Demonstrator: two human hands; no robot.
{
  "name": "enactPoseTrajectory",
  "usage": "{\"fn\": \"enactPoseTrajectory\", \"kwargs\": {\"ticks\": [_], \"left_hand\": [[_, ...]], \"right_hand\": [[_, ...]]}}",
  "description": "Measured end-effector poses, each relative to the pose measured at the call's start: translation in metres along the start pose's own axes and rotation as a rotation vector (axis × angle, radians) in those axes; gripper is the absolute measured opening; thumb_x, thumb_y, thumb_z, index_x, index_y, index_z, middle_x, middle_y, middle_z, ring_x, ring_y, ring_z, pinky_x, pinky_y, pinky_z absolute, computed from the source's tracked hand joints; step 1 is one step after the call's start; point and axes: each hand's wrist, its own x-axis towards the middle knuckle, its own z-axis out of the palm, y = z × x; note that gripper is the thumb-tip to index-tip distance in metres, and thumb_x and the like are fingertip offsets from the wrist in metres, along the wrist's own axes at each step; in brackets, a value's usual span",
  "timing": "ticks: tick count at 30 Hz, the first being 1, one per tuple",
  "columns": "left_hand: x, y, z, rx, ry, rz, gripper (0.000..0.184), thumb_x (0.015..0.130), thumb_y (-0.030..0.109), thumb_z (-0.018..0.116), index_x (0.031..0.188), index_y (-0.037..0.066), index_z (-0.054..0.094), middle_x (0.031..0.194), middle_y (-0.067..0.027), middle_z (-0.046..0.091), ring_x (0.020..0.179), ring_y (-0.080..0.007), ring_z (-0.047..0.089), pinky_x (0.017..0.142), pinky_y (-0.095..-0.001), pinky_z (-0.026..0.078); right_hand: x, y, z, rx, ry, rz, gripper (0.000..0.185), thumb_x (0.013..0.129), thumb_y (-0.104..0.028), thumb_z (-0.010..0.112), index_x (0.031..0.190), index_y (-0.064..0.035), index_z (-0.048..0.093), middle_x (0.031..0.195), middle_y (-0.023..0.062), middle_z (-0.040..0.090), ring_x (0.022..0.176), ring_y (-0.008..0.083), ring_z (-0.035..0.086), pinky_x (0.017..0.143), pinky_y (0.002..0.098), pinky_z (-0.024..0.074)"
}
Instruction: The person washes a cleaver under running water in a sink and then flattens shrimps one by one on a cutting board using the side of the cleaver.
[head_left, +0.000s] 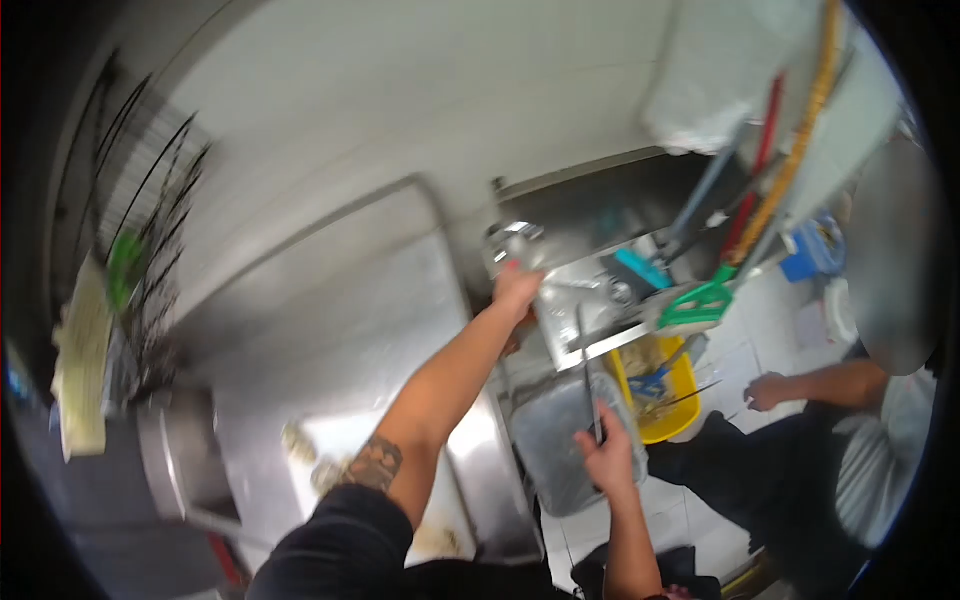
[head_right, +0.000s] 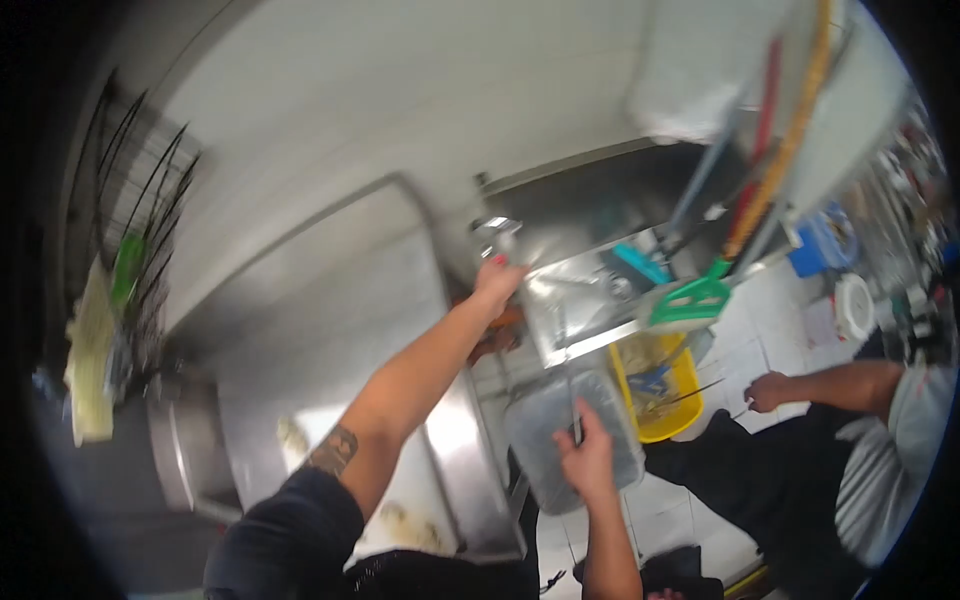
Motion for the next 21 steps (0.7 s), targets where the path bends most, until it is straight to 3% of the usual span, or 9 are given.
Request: {"fn": "enactPoseTrajectory", "kwargs": {"ticks": [2,5,7,10,11,14,16,17,21], "left_hand": [[-0.036,0.027,-0.037,0.261,-0.164,0.167,0.071,0.088,0.026,0.08,0.146,-0.001,0.051,0.153,-0.0209,0.051,0.139,-0.0316,0.052,0.111,-0.0401,0.044],[-0.108,0.048,-0.115,0.437,-0.312,0.361,0.053,0.088,0.021,0.077,0.134,0.0,0.061,0.135,-0.023,0.062,0.122,-0.0348,0.063,0.1,-0.0419,0.051],[-0.152,0.058,-0.187,0.74,-0.231,0.884,0.042,0.092,0.011,0.073,0.133,0.005,0.065,0.13,-0.0154,0.065,0.118,-0.0247,0.063,0.097,-0.0374,0.053],[-0.217,0.058,-0.292,0.763,-0.047,0.645,0.031,0.093,0.001,0.068,0.123,0.004,0.069,0.101,-0.0113,0.065,0.089,-0.0187,0.061,0.083,-0.0327,0.053],[-0.233,0.047,-0.325,0.697,0.036,0.588,0.027,0.092,-0.001,0.068,0.118,0.003,0.071,0.096,-0.01,0.064,0.083,-0.0168,0.059,0.079,-0.0316,0.052],[-0.285,0.01,-0.418,0.718,0.167,0.45,0.011,0.092,-0.001,0.07,0.103,-0.002,0.071,0.087,-0.0066,0.065,0.075,-0.013,0.057,0.072,-0.0291,0.05],[-0.307,-0.028,-0.468,0.665,0.239,0.337,0.006,0.091,0.0,0.072,0.096,-0.003,0.071,0.079,-0.0041,0.066,0.071,-0.0108,0.057,0.069,-0.029,0.05],[-0.317,-0.048,-0.488,0.646,0.266,0.268,0.005,0.091,0.001,0.072,0.095,-0.003,0.071,0.076,-0.0031,0.067,0.07,-0.01,0.057,0.068,-0.0291,0.049],[-0.328,-0.118,-0.524,0.625,0.323,0.22,0.003,0.09,0.0,0.07,0.093,-0.001,0.071,0.074,-0.0071,0.067,0.07,-0.014,0.06,0.068,-0.0313,0.051]], "right_hand": [[0.0,-0.015,0.005,0.028,-0.05,0.007,0.058,0.086,0.003,0.071,0.142,0.0014,0.056,0.097,0.0036,0.064,0.079,0.0133,0.06,0.076,0.0288,0.0524],[-0.002,-0.049,0.006,0.146,-0.145,0.114,0.058,0.087,0.005,0.068,0.144,0.001,0.053,0.096,0.0013,0.061,0.078,0.012,0.058,0.075,0.0277,0.0513],[-0.008,-0.067,0.008,0.235,-0.18,0.141,0.059,0.088,0.006,0.066,0.144,0.001,0.052,0.095,0.0003,0.059,0.077,0.0111,0.056,0.074,0.027,0.0501],[-0.016,-0.077,0.015,0.206,-0.276,0.156,0.054,0.089,0.008,0.062,0.142,-0.0001,0.052,0.095,0.0004,0.058,0.074,0.0094,0.054,0.069,0.025,0.0481],[-0.022,-0.076,0.016,0.11,-0.238,-0.036,0.051,0.09,0.009,0.06,0.139,-0.0011,0.053,0.094,0.0004,0.058,0.073,0.0083,0.053,0.066,0.024,0.0469],[-0.045,-0.086,0.024,0.084,-0.169,-0.238,0.038,0.093,0.004,0.06,0.13,-0.0027,0.056,0.088,0.0002,0.056,0.063,0.0063,0.052,0.054,0.0225,0.0433],[-0.064,-0.113,0.02,0.196,-0.262,0.264,0.032,0.096,-0.001,0.062,0.128,0.0003,0.056,0.089,0.0016,0.062,0.064,0.0074,0.055,0.054,0.0245,0.0457],[-0.072,-0.106,0.026,0.192,-0.259,0.221,0.024,0.099,-0.008,0.062,0.122,-0.0013,0.057,0.08,-0.001,0.059,0.054,0.0039,0.048,0.043,0.0238,0.038],[-0.101,-0.123,0.04,0.121,-0.324,0.223,0.018,0.101,-0.012,0.059,0.116,-0.0024,0.057,0.073,0.0004,0.057,0.052,0.0071,0.05,0.044,0.0259,0.0409]]}}
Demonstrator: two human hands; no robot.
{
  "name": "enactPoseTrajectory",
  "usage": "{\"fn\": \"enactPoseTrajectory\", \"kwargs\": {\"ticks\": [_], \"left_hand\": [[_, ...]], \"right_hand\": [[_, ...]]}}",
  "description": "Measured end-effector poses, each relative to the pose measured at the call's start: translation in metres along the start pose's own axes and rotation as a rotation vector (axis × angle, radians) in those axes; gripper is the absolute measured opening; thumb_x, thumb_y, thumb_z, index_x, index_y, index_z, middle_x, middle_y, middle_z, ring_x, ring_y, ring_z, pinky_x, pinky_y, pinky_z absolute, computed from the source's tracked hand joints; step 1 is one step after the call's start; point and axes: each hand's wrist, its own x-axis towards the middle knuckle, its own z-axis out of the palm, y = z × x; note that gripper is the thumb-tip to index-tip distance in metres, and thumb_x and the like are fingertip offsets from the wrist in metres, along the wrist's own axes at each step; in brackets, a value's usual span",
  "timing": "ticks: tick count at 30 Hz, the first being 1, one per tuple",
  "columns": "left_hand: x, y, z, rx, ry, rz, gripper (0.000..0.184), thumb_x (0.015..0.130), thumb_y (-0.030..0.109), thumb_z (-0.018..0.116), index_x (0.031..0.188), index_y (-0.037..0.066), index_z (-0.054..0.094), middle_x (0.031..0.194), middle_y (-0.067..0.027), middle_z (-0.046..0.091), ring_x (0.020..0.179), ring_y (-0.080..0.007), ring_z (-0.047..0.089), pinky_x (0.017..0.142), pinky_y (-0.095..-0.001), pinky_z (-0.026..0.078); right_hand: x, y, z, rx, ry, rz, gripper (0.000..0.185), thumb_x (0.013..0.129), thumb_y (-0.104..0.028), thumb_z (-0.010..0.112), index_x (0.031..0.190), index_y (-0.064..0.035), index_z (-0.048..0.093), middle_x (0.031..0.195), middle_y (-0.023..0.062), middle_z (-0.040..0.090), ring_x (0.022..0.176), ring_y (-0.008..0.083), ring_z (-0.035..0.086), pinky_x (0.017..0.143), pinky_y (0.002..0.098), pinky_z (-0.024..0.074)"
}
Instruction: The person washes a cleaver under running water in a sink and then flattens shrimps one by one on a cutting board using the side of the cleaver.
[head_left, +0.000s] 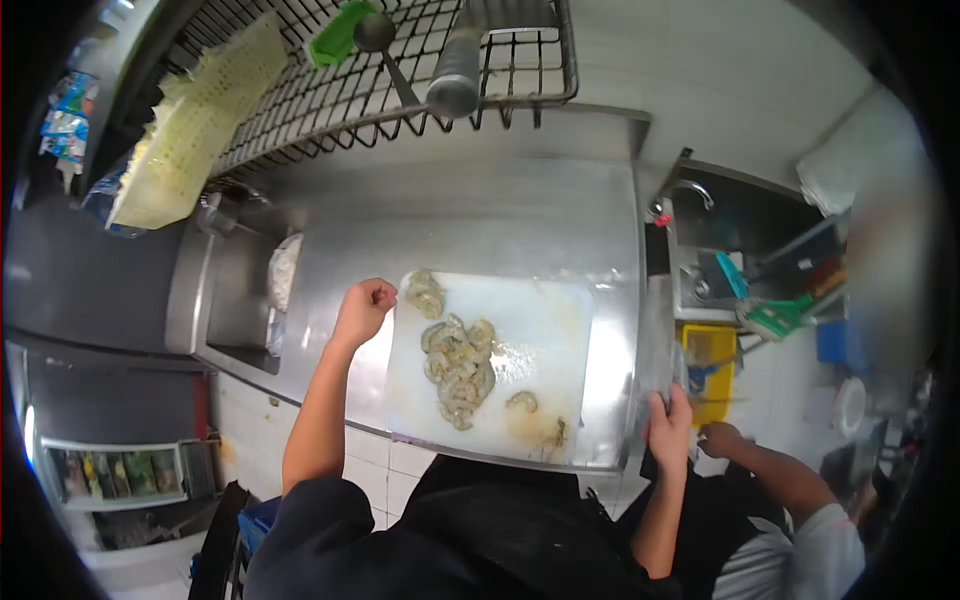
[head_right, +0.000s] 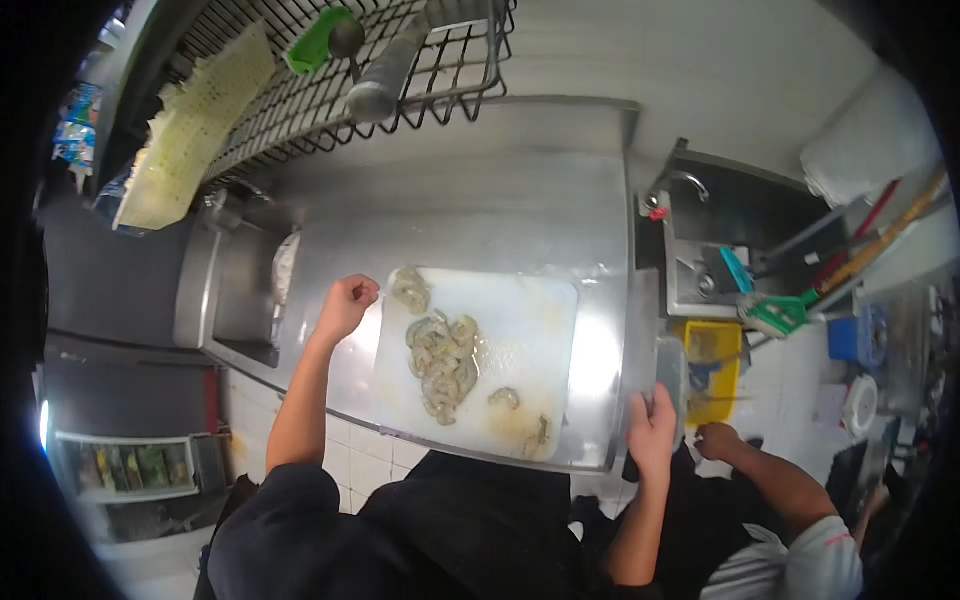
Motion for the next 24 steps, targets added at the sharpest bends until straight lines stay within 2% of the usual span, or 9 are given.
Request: {"fn": "enactPoseTrajectory", "kwargs": {"ticks": [3,5,6,8,9,12,18,22,24], "left_hand": [[-0.022,-0.008,0.037,-0.229,0.041,0.003,0.004,0.09,0.001,0.07,0.093,0.0,0.072,0.073,-0.0073,0.067,0.068,-0.0138,0.061,0.068,-0.0309,0.051],[-0.041,0.001,0.063,-0.261,-0.087,0.181,0.008,0.089,0.004,0.072,0.096,0.002,0.075,0.093,-0.0129,0.071,0.084,-0.0233,0.068,0.076,-0.0358,0.055],[-0.044,0.005,0.074,-0.292,-0.103,0.199,0.008,0.089,0.004,0.072,0.096,0.002,0.075,0.093,-0.0129,0.071,0.084,-0.0233,0.068,0.076,-0.0358,0.055],[-0.051,0.015,0.093,-0.07,-0.004,0.419,0.016,0.085,0.008,0.074,0.101,0.004,0.075,0.105,-0.0126,0.07,0.102,-0.0301,0.065,0.088,-0.042,0.054],[-0.055,0.023,0.101,-0.101,-0.011,0.444,0.016,0.085,0.008,0.074,0.101,0.004,0.075,0.105,-0.0126,0.07,0.102,-0.0301,0.065,0.088,-0.042,0.054],[-0.059,0.032,0.118,0.175,-0.113,0.51,0.026,0.084,0.015,0.074,0.108,0.004,0.072,0.116,-0.0139,0.065,0.112,-0.0343,0.06,0.098,-0.0468,0.05],[-0.051,0.018,0.116,0.243,-0.23,0.567,0.028,0.083,0.013,0.072,0.109,0.003,0.071,0.119,-0.0148,0.064,0.116,-0.0352,0.057,0.1,-0.0475,0.048],[-0.051,0.021,0.103,0.311,-0.221,0.655,0.026,0.081,0.013,0.072,0.105,0.002,0.072,0.123,-0.0151,0.063,0.119,-0.0355,0.057,0.098,-0.0456,0.05],[-0.053,0.025,0.087,0.27,-0.227,0.694,0.025,0.079,0.012,0.071,0.102,0.001,0.072,0.111,-0.0153,0.068,0.107,-0.037,0.063,0.088,-0.0458,0.054]], "right_hand": [[-0.02,-0.01,0.035,-0.064,0.085,0.016,0.019,0.101,-0.012,0.058,0.117,-0.0018,0.056,0.071,0.0015,0.056,0.051,0.0093,0.051,0.045,0.0274,0.0421],[-0.033,-0.023,0.064,-0.116,0.168,0.101,0.018,0.1,-0.011,0.057,0.116,-0.0013,0.055,0.07,0.0031,0.056,0.054,0.0111,0.053,0.047,0.0288,0.0434],[-0.037,-0.021,0.072,-0.198,0.153,0.077,0.018,0.1,-0.011,0.058,0.113,0.0002,0.053,0.07,0.0042,0.056,0.056,0.0123,0.054,0.049,0.0301,0.045],[-0.05,-0.025,0.092,-0.255,0.129,0.054,0.015,0.099,-0.011,0.059,0.107,0.0016,0.053,0.07,0.0077,0.057,0.058,0.0155,0.055,0.051,0.0341,0.0462],[-0.053,-0.017,0.098,-0.291,0.118,0.025,0.015,0.099,-0.011,0.058,0.106,0.0022,0.054,0.07,0.0088,0.058,0.058,0.0165,0.056,0.051,0.0348,0.0462],[-0.076,-0.036,0.124,-0.37,0.112,0.016,0.018,0.098,-0.01,0.06,0.11,0.0041,0.057,0.074,0.0131,0.061,0.065,0.0199,0.059,0.061,0.0375,0.0497],[-0.11,-0.045,0.156,-0.348,0.204,0.027,0.032,0.095,-0.011,0.062,0.122,0.0058,0.06,0.096,0.0245,0.071,0.087,0.034,0.071,0.081,0.0415,0.0538],[-0.125,-0.053,0.159,-0.41,0.275,0.031,0.042,0.094,-0.017,0.064,0.13,0.0039,0.06,0.109,0.0292,0.071,0.101,0.0378,0.071,0.09,0.0425,0.0536],[-0.133,-0.065,0.156,-0.386,0.299,0.01,0.042,0.094,-0.017,0.065,0.129,0.004,0.06,0.107,0.0286,0.071,0.1,0.0371,0.072,0.089,0.0423,0.0537]]}}
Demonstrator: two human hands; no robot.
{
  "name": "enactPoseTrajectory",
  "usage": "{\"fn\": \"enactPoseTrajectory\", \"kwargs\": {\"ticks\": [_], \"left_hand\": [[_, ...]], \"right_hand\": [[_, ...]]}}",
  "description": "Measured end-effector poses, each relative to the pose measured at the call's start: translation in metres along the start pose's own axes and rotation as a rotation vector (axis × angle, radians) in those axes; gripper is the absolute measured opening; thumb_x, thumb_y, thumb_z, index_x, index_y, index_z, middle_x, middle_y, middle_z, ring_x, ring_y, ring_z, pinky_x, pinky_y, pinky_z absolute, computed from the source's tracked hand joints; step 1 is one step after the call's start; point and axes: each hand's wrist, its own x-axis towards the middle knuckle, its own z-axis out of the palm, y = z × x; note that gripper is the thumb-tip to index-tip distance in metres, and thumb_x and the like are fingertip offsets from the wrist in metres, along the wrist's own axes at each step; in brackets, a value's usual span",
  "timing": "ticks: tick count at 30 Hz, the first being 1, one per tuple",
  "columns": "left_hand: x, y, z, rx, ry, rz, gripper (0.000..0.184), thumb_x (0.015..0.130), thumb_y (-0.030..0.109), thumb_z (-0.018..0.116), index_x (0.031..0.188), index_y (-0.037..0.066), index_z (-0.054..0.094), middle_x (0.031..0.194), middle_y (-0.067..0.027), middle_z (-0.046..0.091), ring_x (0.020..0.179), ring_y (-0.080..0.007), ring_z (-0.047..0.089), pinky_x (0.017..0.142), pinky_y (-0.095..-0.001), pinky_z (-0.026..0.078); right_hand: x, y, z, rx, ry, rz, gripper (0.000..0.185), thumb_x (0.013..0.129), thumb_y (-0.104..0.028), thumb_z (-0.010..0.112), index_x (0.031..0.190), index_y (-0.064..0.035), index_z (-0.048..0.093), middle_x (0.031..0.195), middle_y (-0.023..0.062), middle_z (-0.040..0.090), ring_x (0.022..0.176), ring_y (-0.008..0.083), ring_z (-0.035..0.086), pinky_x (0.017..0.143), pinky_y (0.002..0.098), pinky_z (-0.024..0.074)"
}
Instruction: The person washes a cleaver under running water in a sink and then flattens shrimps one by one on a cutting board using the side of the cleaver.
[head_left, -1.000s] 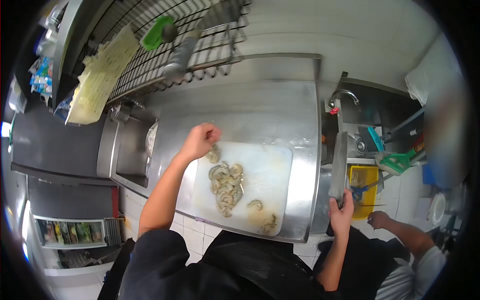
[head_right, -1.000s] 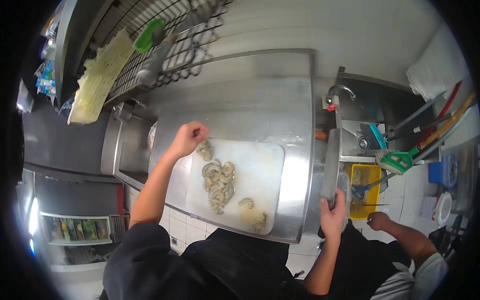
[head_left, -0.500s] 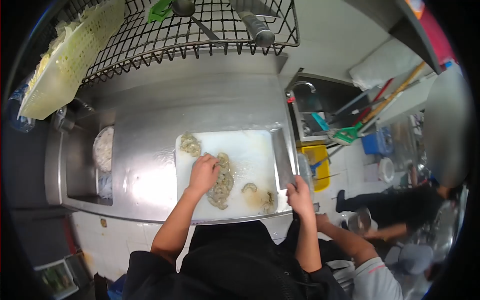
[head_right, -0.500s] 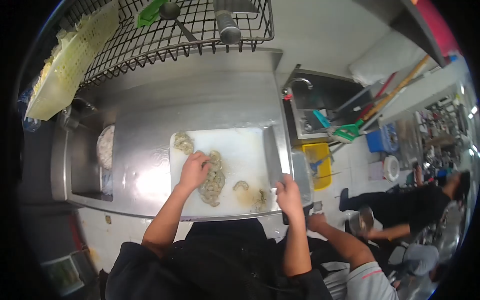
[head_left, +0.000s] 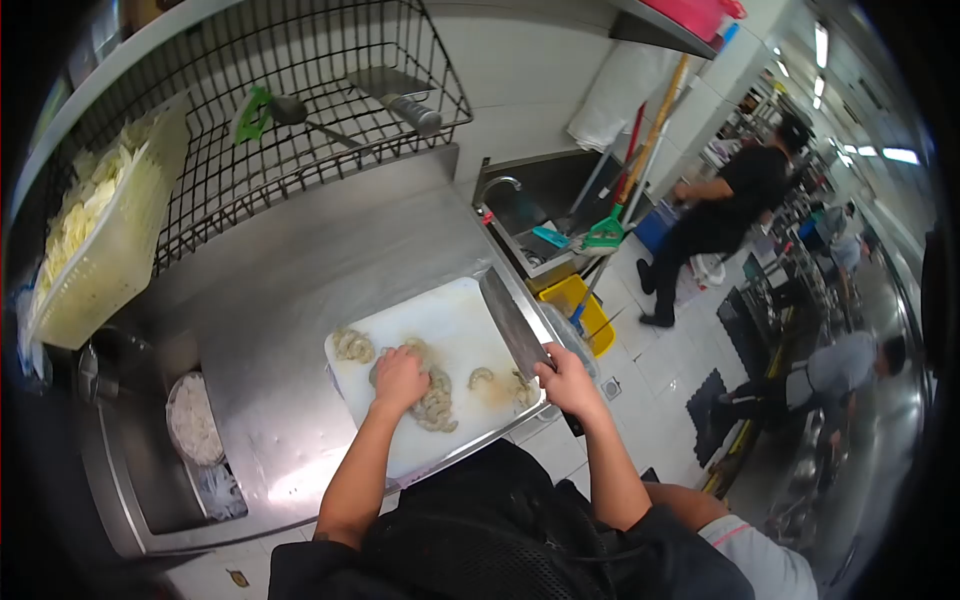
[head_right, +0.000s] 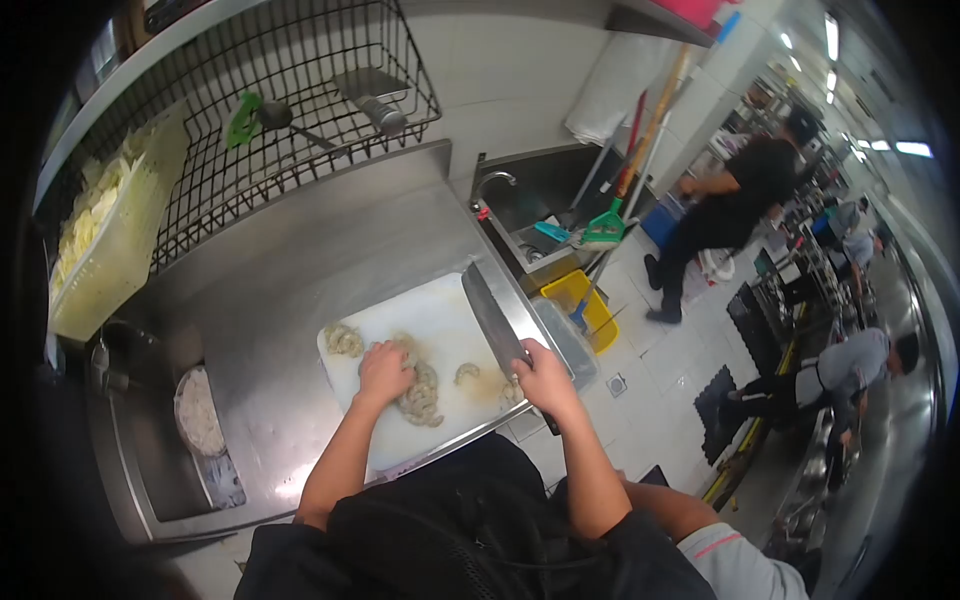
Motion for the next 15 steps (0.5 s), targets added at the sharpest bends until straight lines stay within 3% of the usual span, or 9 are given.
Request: {"fn": "enactPoseTrajectory", "kwargs": {"ticks": [1,3,4,6,7,9,11,13,15], "left_hand": [[0.001,-0.001,-0.001,0.004,-0.002,0.021,0.025,0.079,0.012,0.071,0.102,0.001,0.072,0.111,-0.0153,0.068,0.107,-0.037,0.063,0.088,-0.0458,0.054],[-0.002,-0.003,-0.003,-0.366,0.068,-0.11,0.025,0.081,0.013,0.074,0.102,0.0,0.071,0.087,-0.0096,0.069,0.081,-0.0278,0.066,0.073,-0.0393,0.054],[-0.003,-0.005,0.001,-0.358,0.063,-0.099,0.025,0.081,0.013,0.074,0.102,0.0,0.071,0.087,-0.0096,0.069,0.081,-0.0278,0.066,0.073,-0.0393,0.054],[-0.005,-0.006,0.011,-0.827,0.114,-0.206,0.025,0.084,0.013,0.077,0.104,0.001,0.071,0.071,-0.0017,0.06,0.063,-0.0154,0.057,0.062,-0.0321,0.048],[-0.007,-0.002,0.012,-0.819,0.1,-0.196,0.025,0.084,0.013,0.077,0.104,0.001,0.071,0.071,-0.0017,0.06,0.063,-0.0154,0.057,0.062,-0.0321,0.048],[-0.015,0.008,0.016,-0.911,0.132,-0.278,0.023,0.085,0.013,0.079,0.104,0.002,0.072,0.072,0.0018,0.056,0.066,-0.0076,0.051,0.061,-0.026,0.044],[-0.022,0.015,0.027,-0.893,0.069,-0.261,0.022,0.084,0.014,0.079,0.102,0.002,0.073,0.072,0.0008,0.057,0.067,-0.0077,0.052,0.061,-0.0264,0.044],[-0.023,0.026,0.029,-0.887,0.022,-0.259,0.022,0.084,0.016,0.079,0.101,0.003,0.074,0.071,-0.0001,0.058,0.067,-0.0078,0.053,0.061,-0.0268,0.045],[-0.028,0.037,0.024,-0.687,-0.225,-0.241,0.021,0.083,0.02,0.078,0.094,0.002,0.075,0.073,-0.008,0.066,0.068,-0.0172,0.062,0.064,-0.0345,0.05]], "right_hand": [[-0.003,-0.004,-0.004,0.017,-0.001,-0.019,0.042,0.094,-0.017,0.066,0.129,0.0041,0.06,0.105,0.028,0.072,0.099,0.0363,0.072,0.089,0.042,0.0538],[-0.005,-0.005,-0.011,0.022,0.031,-0.038,0.044,0.093,-0.018,0.068,0.129,0.0045,0.059,0.101,0.0259,0.072,0.096,0.0347,0.072,0.086,0.0427,0.0536],[-0.009,-0.016,-0.018,0.036,-0.027,0.035,0.044,0.093,-0.019,0.069,0.129,0.0048,0.059,0.099,0.0254,0.072,0.095,0.0336,0.072,0.085,0.0431,0.0534],[-0.012,-0.009,-0.021,0.052,-0.068,0.081,0.041,0.093,-0.019,0.067,0.127,0.0037,0.06,0.097,0.0253,0.072,0.092,0.035,0.071,0.081,0.0449,0.0526],[-0.009,0.004,-0.019,0.065,-0.059,0.09,0.041,0.093,-0.019,0.067,0.127,0.0037,0.06,0.097,0.0253,0.072,0.092,0.035,0.071,0.081,0.0449,0.0526],[-0.005,0.033,-0.01,0.031,-0.01,-0.159,0.024,0.099,-0.012,0.062,0.119,0.0013,0.058,0.071,0.0059,0.056,0.054,0.0139,0.055,0.048,0.032,0.0461],[-0.003,0.065,0.003,-0.016,0.062,-0.177,0.023,0.1,-0.014,0.06,0.117,0.0012,0.058,0.073,0.0075,0.058,0.059,0.0153,0.058,0.052,0.0342,0.0488],[-0.005,0.091,0.008,-0.319,0.192,-0.324,0.021,0.099,-0.014,0.06,0.113,0.0013,0.06,0.076,0.0087,0.061,0.063,0.0164,0.06,0.054,0.0355,0.0502],[-0.02,0.094,0.003,-0.224,0.135,-0.264,0.019,0.099,-0.014,0.06,0.11,0.0015,0.061,0.076,0.0088,0.062,0.061,0.0154,0.059,0.052,0.034,0.0483]]}}
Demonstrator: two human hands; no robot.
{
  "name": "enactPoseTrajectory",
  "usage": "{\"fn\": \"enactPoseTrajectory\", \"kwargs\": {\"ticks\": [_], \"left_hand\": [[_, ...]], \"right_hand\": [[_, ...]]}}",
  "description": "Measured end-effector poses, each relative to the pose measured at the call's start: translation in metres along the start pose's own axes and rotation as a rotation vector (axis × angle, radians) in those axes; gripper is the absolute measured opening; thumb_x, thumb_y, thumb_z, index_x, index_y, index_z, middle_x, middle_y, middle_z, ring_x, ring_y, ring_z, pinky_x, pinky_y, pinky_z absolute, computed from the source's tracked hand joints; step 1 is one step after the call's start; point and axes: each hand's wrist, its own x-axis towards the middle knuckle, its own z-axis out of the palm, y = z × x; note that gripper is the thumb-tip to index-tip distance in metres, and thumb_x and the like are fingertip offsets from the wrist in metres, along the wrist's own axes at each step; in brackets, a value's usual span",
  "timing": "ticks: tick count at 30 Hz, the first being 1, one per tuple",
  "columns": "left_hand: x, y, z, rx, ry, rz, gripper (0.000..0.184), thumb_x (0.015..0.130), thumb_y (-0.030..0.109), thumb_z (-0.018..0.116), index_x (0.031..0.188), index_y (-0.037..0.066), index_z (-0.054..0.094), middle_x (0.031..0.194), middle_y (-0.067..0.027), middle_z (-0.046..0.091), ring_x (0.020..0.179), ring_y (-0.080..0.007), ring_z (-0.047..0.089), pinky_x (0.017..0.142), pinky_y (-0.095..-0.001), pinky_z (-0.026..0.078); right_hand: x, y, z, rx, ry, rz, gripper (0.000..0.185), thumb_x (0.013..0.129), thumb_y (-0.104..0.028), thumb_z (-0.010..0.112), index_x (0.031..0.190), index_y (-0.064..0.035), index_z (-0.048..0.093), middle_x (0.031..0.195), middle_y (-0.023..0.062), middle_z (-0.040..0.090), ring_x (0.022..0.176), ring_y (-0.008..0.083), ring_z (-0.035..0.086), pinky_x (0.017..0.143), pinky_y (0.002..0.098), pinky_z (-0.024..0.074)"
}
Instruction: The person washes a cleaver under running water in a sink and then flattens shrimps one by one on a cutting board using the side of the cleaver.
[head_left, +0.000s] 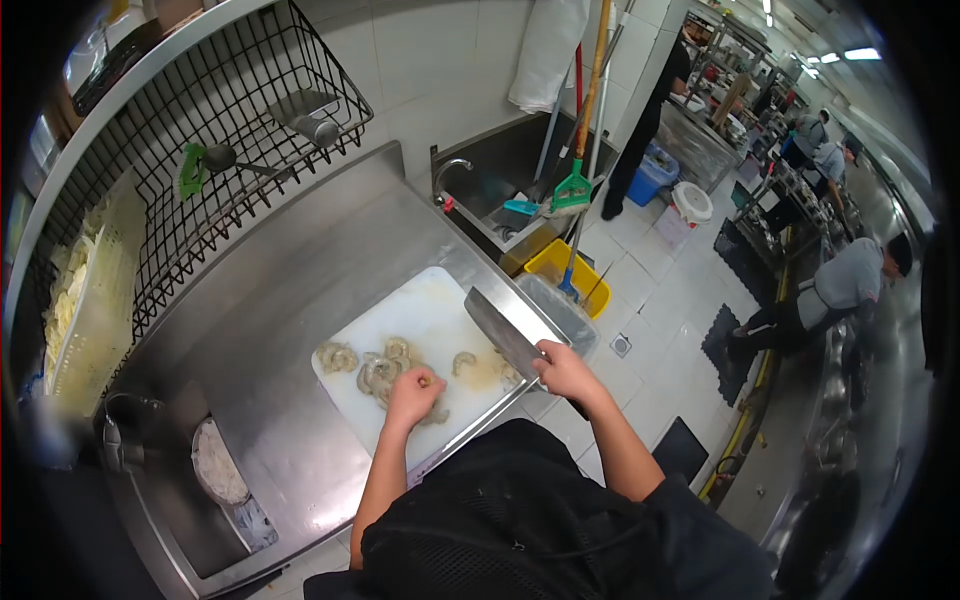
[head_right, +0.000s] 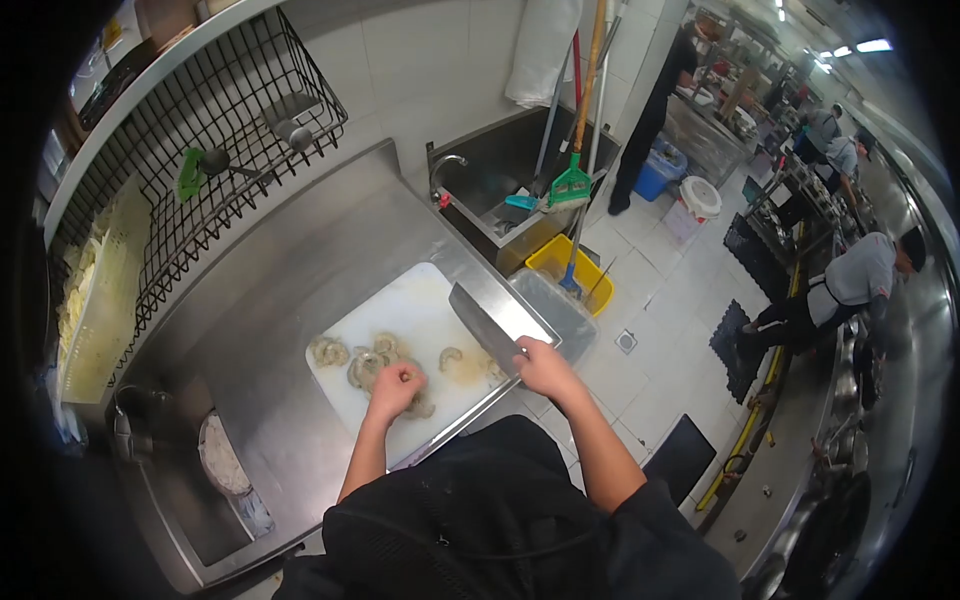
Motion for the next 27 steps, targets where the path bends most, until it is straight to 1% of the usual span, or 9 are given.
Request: {"fn": "enactPoseTrajectory", "kwargs": {"ticks": [2,6,7,9,13,16,18,25,27], "left_hand": [[-0.003,0.015,0.006,0.171,-0.008,0.012,0.02,0.083,0.02,0.076,0.091,0.002,0.075,0.075,-0.0125,0.069,0.071,-0.0254,0.065,0.068,-0.0402,0.052],[0.025,0.017,0.019,0.489,0.004,-0.039,0.019,0.083,0.015,0.069,0.096,0.002,0.074,0.094,-0.0215,0.073,0.087,-0.0435,0.068,0.084,-0.0516,0.054],[0.031,0.015,0.021,0.498,0.002,-0.035,0.019,0.083,0.015,0.069,0.096,0.002,0.074,0.094,-0.0215,0.073,0.087,-0.0435,0.068,0.084,-0.0516,0.054],[0.039,0.019,0.024,0.563,0.339,0.185,0.027,0.085,0.01,0.066,0.11,0.004,0.073,0.11,-0.02,0.07,0.101,-0.0399,0.066,0.09,-0.0496,0.053],[0.048,0.037,0.042,0.569,0.277,0.34,0.035,0.085,0.006,0.064,0.12,0.004,0.069,0.117,-0.0193,0.064,0.112,-0.0394,0.061,0.095,-0.0485,0.051],[0.046,0.029,0.067,0.623,-0.055,0.453,0.03,0.084,0.003,0.062,0.114,0.003,0.068,0.111,-0.0183,0.064,0.111,-0.0399,0.059,0.094,-0.049,0.05],[0.045,0.027,0.08,0.624,0.046,0.375,0.02,0.083,0.0,0.061,0.102,0.002,0.065,0.106,-0.0184,0.063,0.106,-0.0399,0.059,0.091,-0.0495,0.05],[0.042,0.047,0.086,0.434,-0.003,0.178,0.012,0.083,-0.001,0.064,0.094,0.002,0.06,0.104,-0.0182,0.062,0.101,-0.0398,0.059,0.088,-0.049,0.05],[0.041,0.052,0.09,0.464,0.127,0.429,0.015,0.084,0.002,0.068,0.097,0.002,0.062,0.1,-0.0185,0.063,0.1,-0.0396,0.06,0.089,-0.0472,0.05]], "right_hand": [[-0.012,-0.019,-0.019,0.357,-0.205,0.371,0.017,0.099,-0.013,0.06,0.107,0.0013,0.062,0.073,0.0074,0.06,0.058,0.014,0.057,0.05,0.032,0.0458],[-0.032,0.014,-0.013,0.406,-0.183,0.349,0.015,0.099,-0.012,0.058,0.106,0.0009,0.061,0.07,0.0056,0.059,0.055,0.0128,0.055,0.048,0.0307,0.0434],[-0.039,0.013,-0.019,0.407,-0.158,0.351,0.015,0.099,-0.012,0.059,0.107,0.0007,0.06,0.07,0.0051,0.059,0.055,0.0126,0.055,0.049,0.0308,0.0437],[-0.049,0.015,-0.027,0.422,-0.118,0.358,0.015,0.099,-0.012,0.059,0.108,0.0006,0.06,0.07,0.0047,0.058,0.055,0.0125,0.054,0.049,0.0308,0.044],[-0.065,0.038,-0.03,0.456,-0.107,0.327,0.02,0.099,-0.013,0.06,0.113,0.0006,0.06,0.073,0.0048,0.059,0.06,0.0124,0.056,0.052,0.031,0.0457],[-0.078,0.047,-0.026,0.452,-0.061,0.305,0.018,0.099,-0.013,0.06,0.112,0.0002,0.06,0.075,0.005,0.06,0.064,0.0124,0.056,0.054,0.0306,0.0462],[-0.086,0.045,-0.033,0.487,-0.093,0.393,0.025,0.095,-0.016,0.062,0.114,0.0005,0.062,0.093,0.0259,0.066,0.09,0.0426,0.065,0.081,0.0463,0.0505],[-0.101,0.057,-0.022,0.491,-0.14,0.471,0.028,0.095,-0.018,0.063,0.12,-0.0031,0.063,0.097,0.0256,0.068,0.096,0.0443,0.066,0.083,0.0489,0.0504],[-0.097,0.055,-0.024,0.429,-0.181,0.39,0.032,0.095,-0.017,0.063,0.124,-0.005,0.062,0.104,0.0257,0.069,0.101,0.0448,0.066,0.087,0.0481,0.0514]]}}
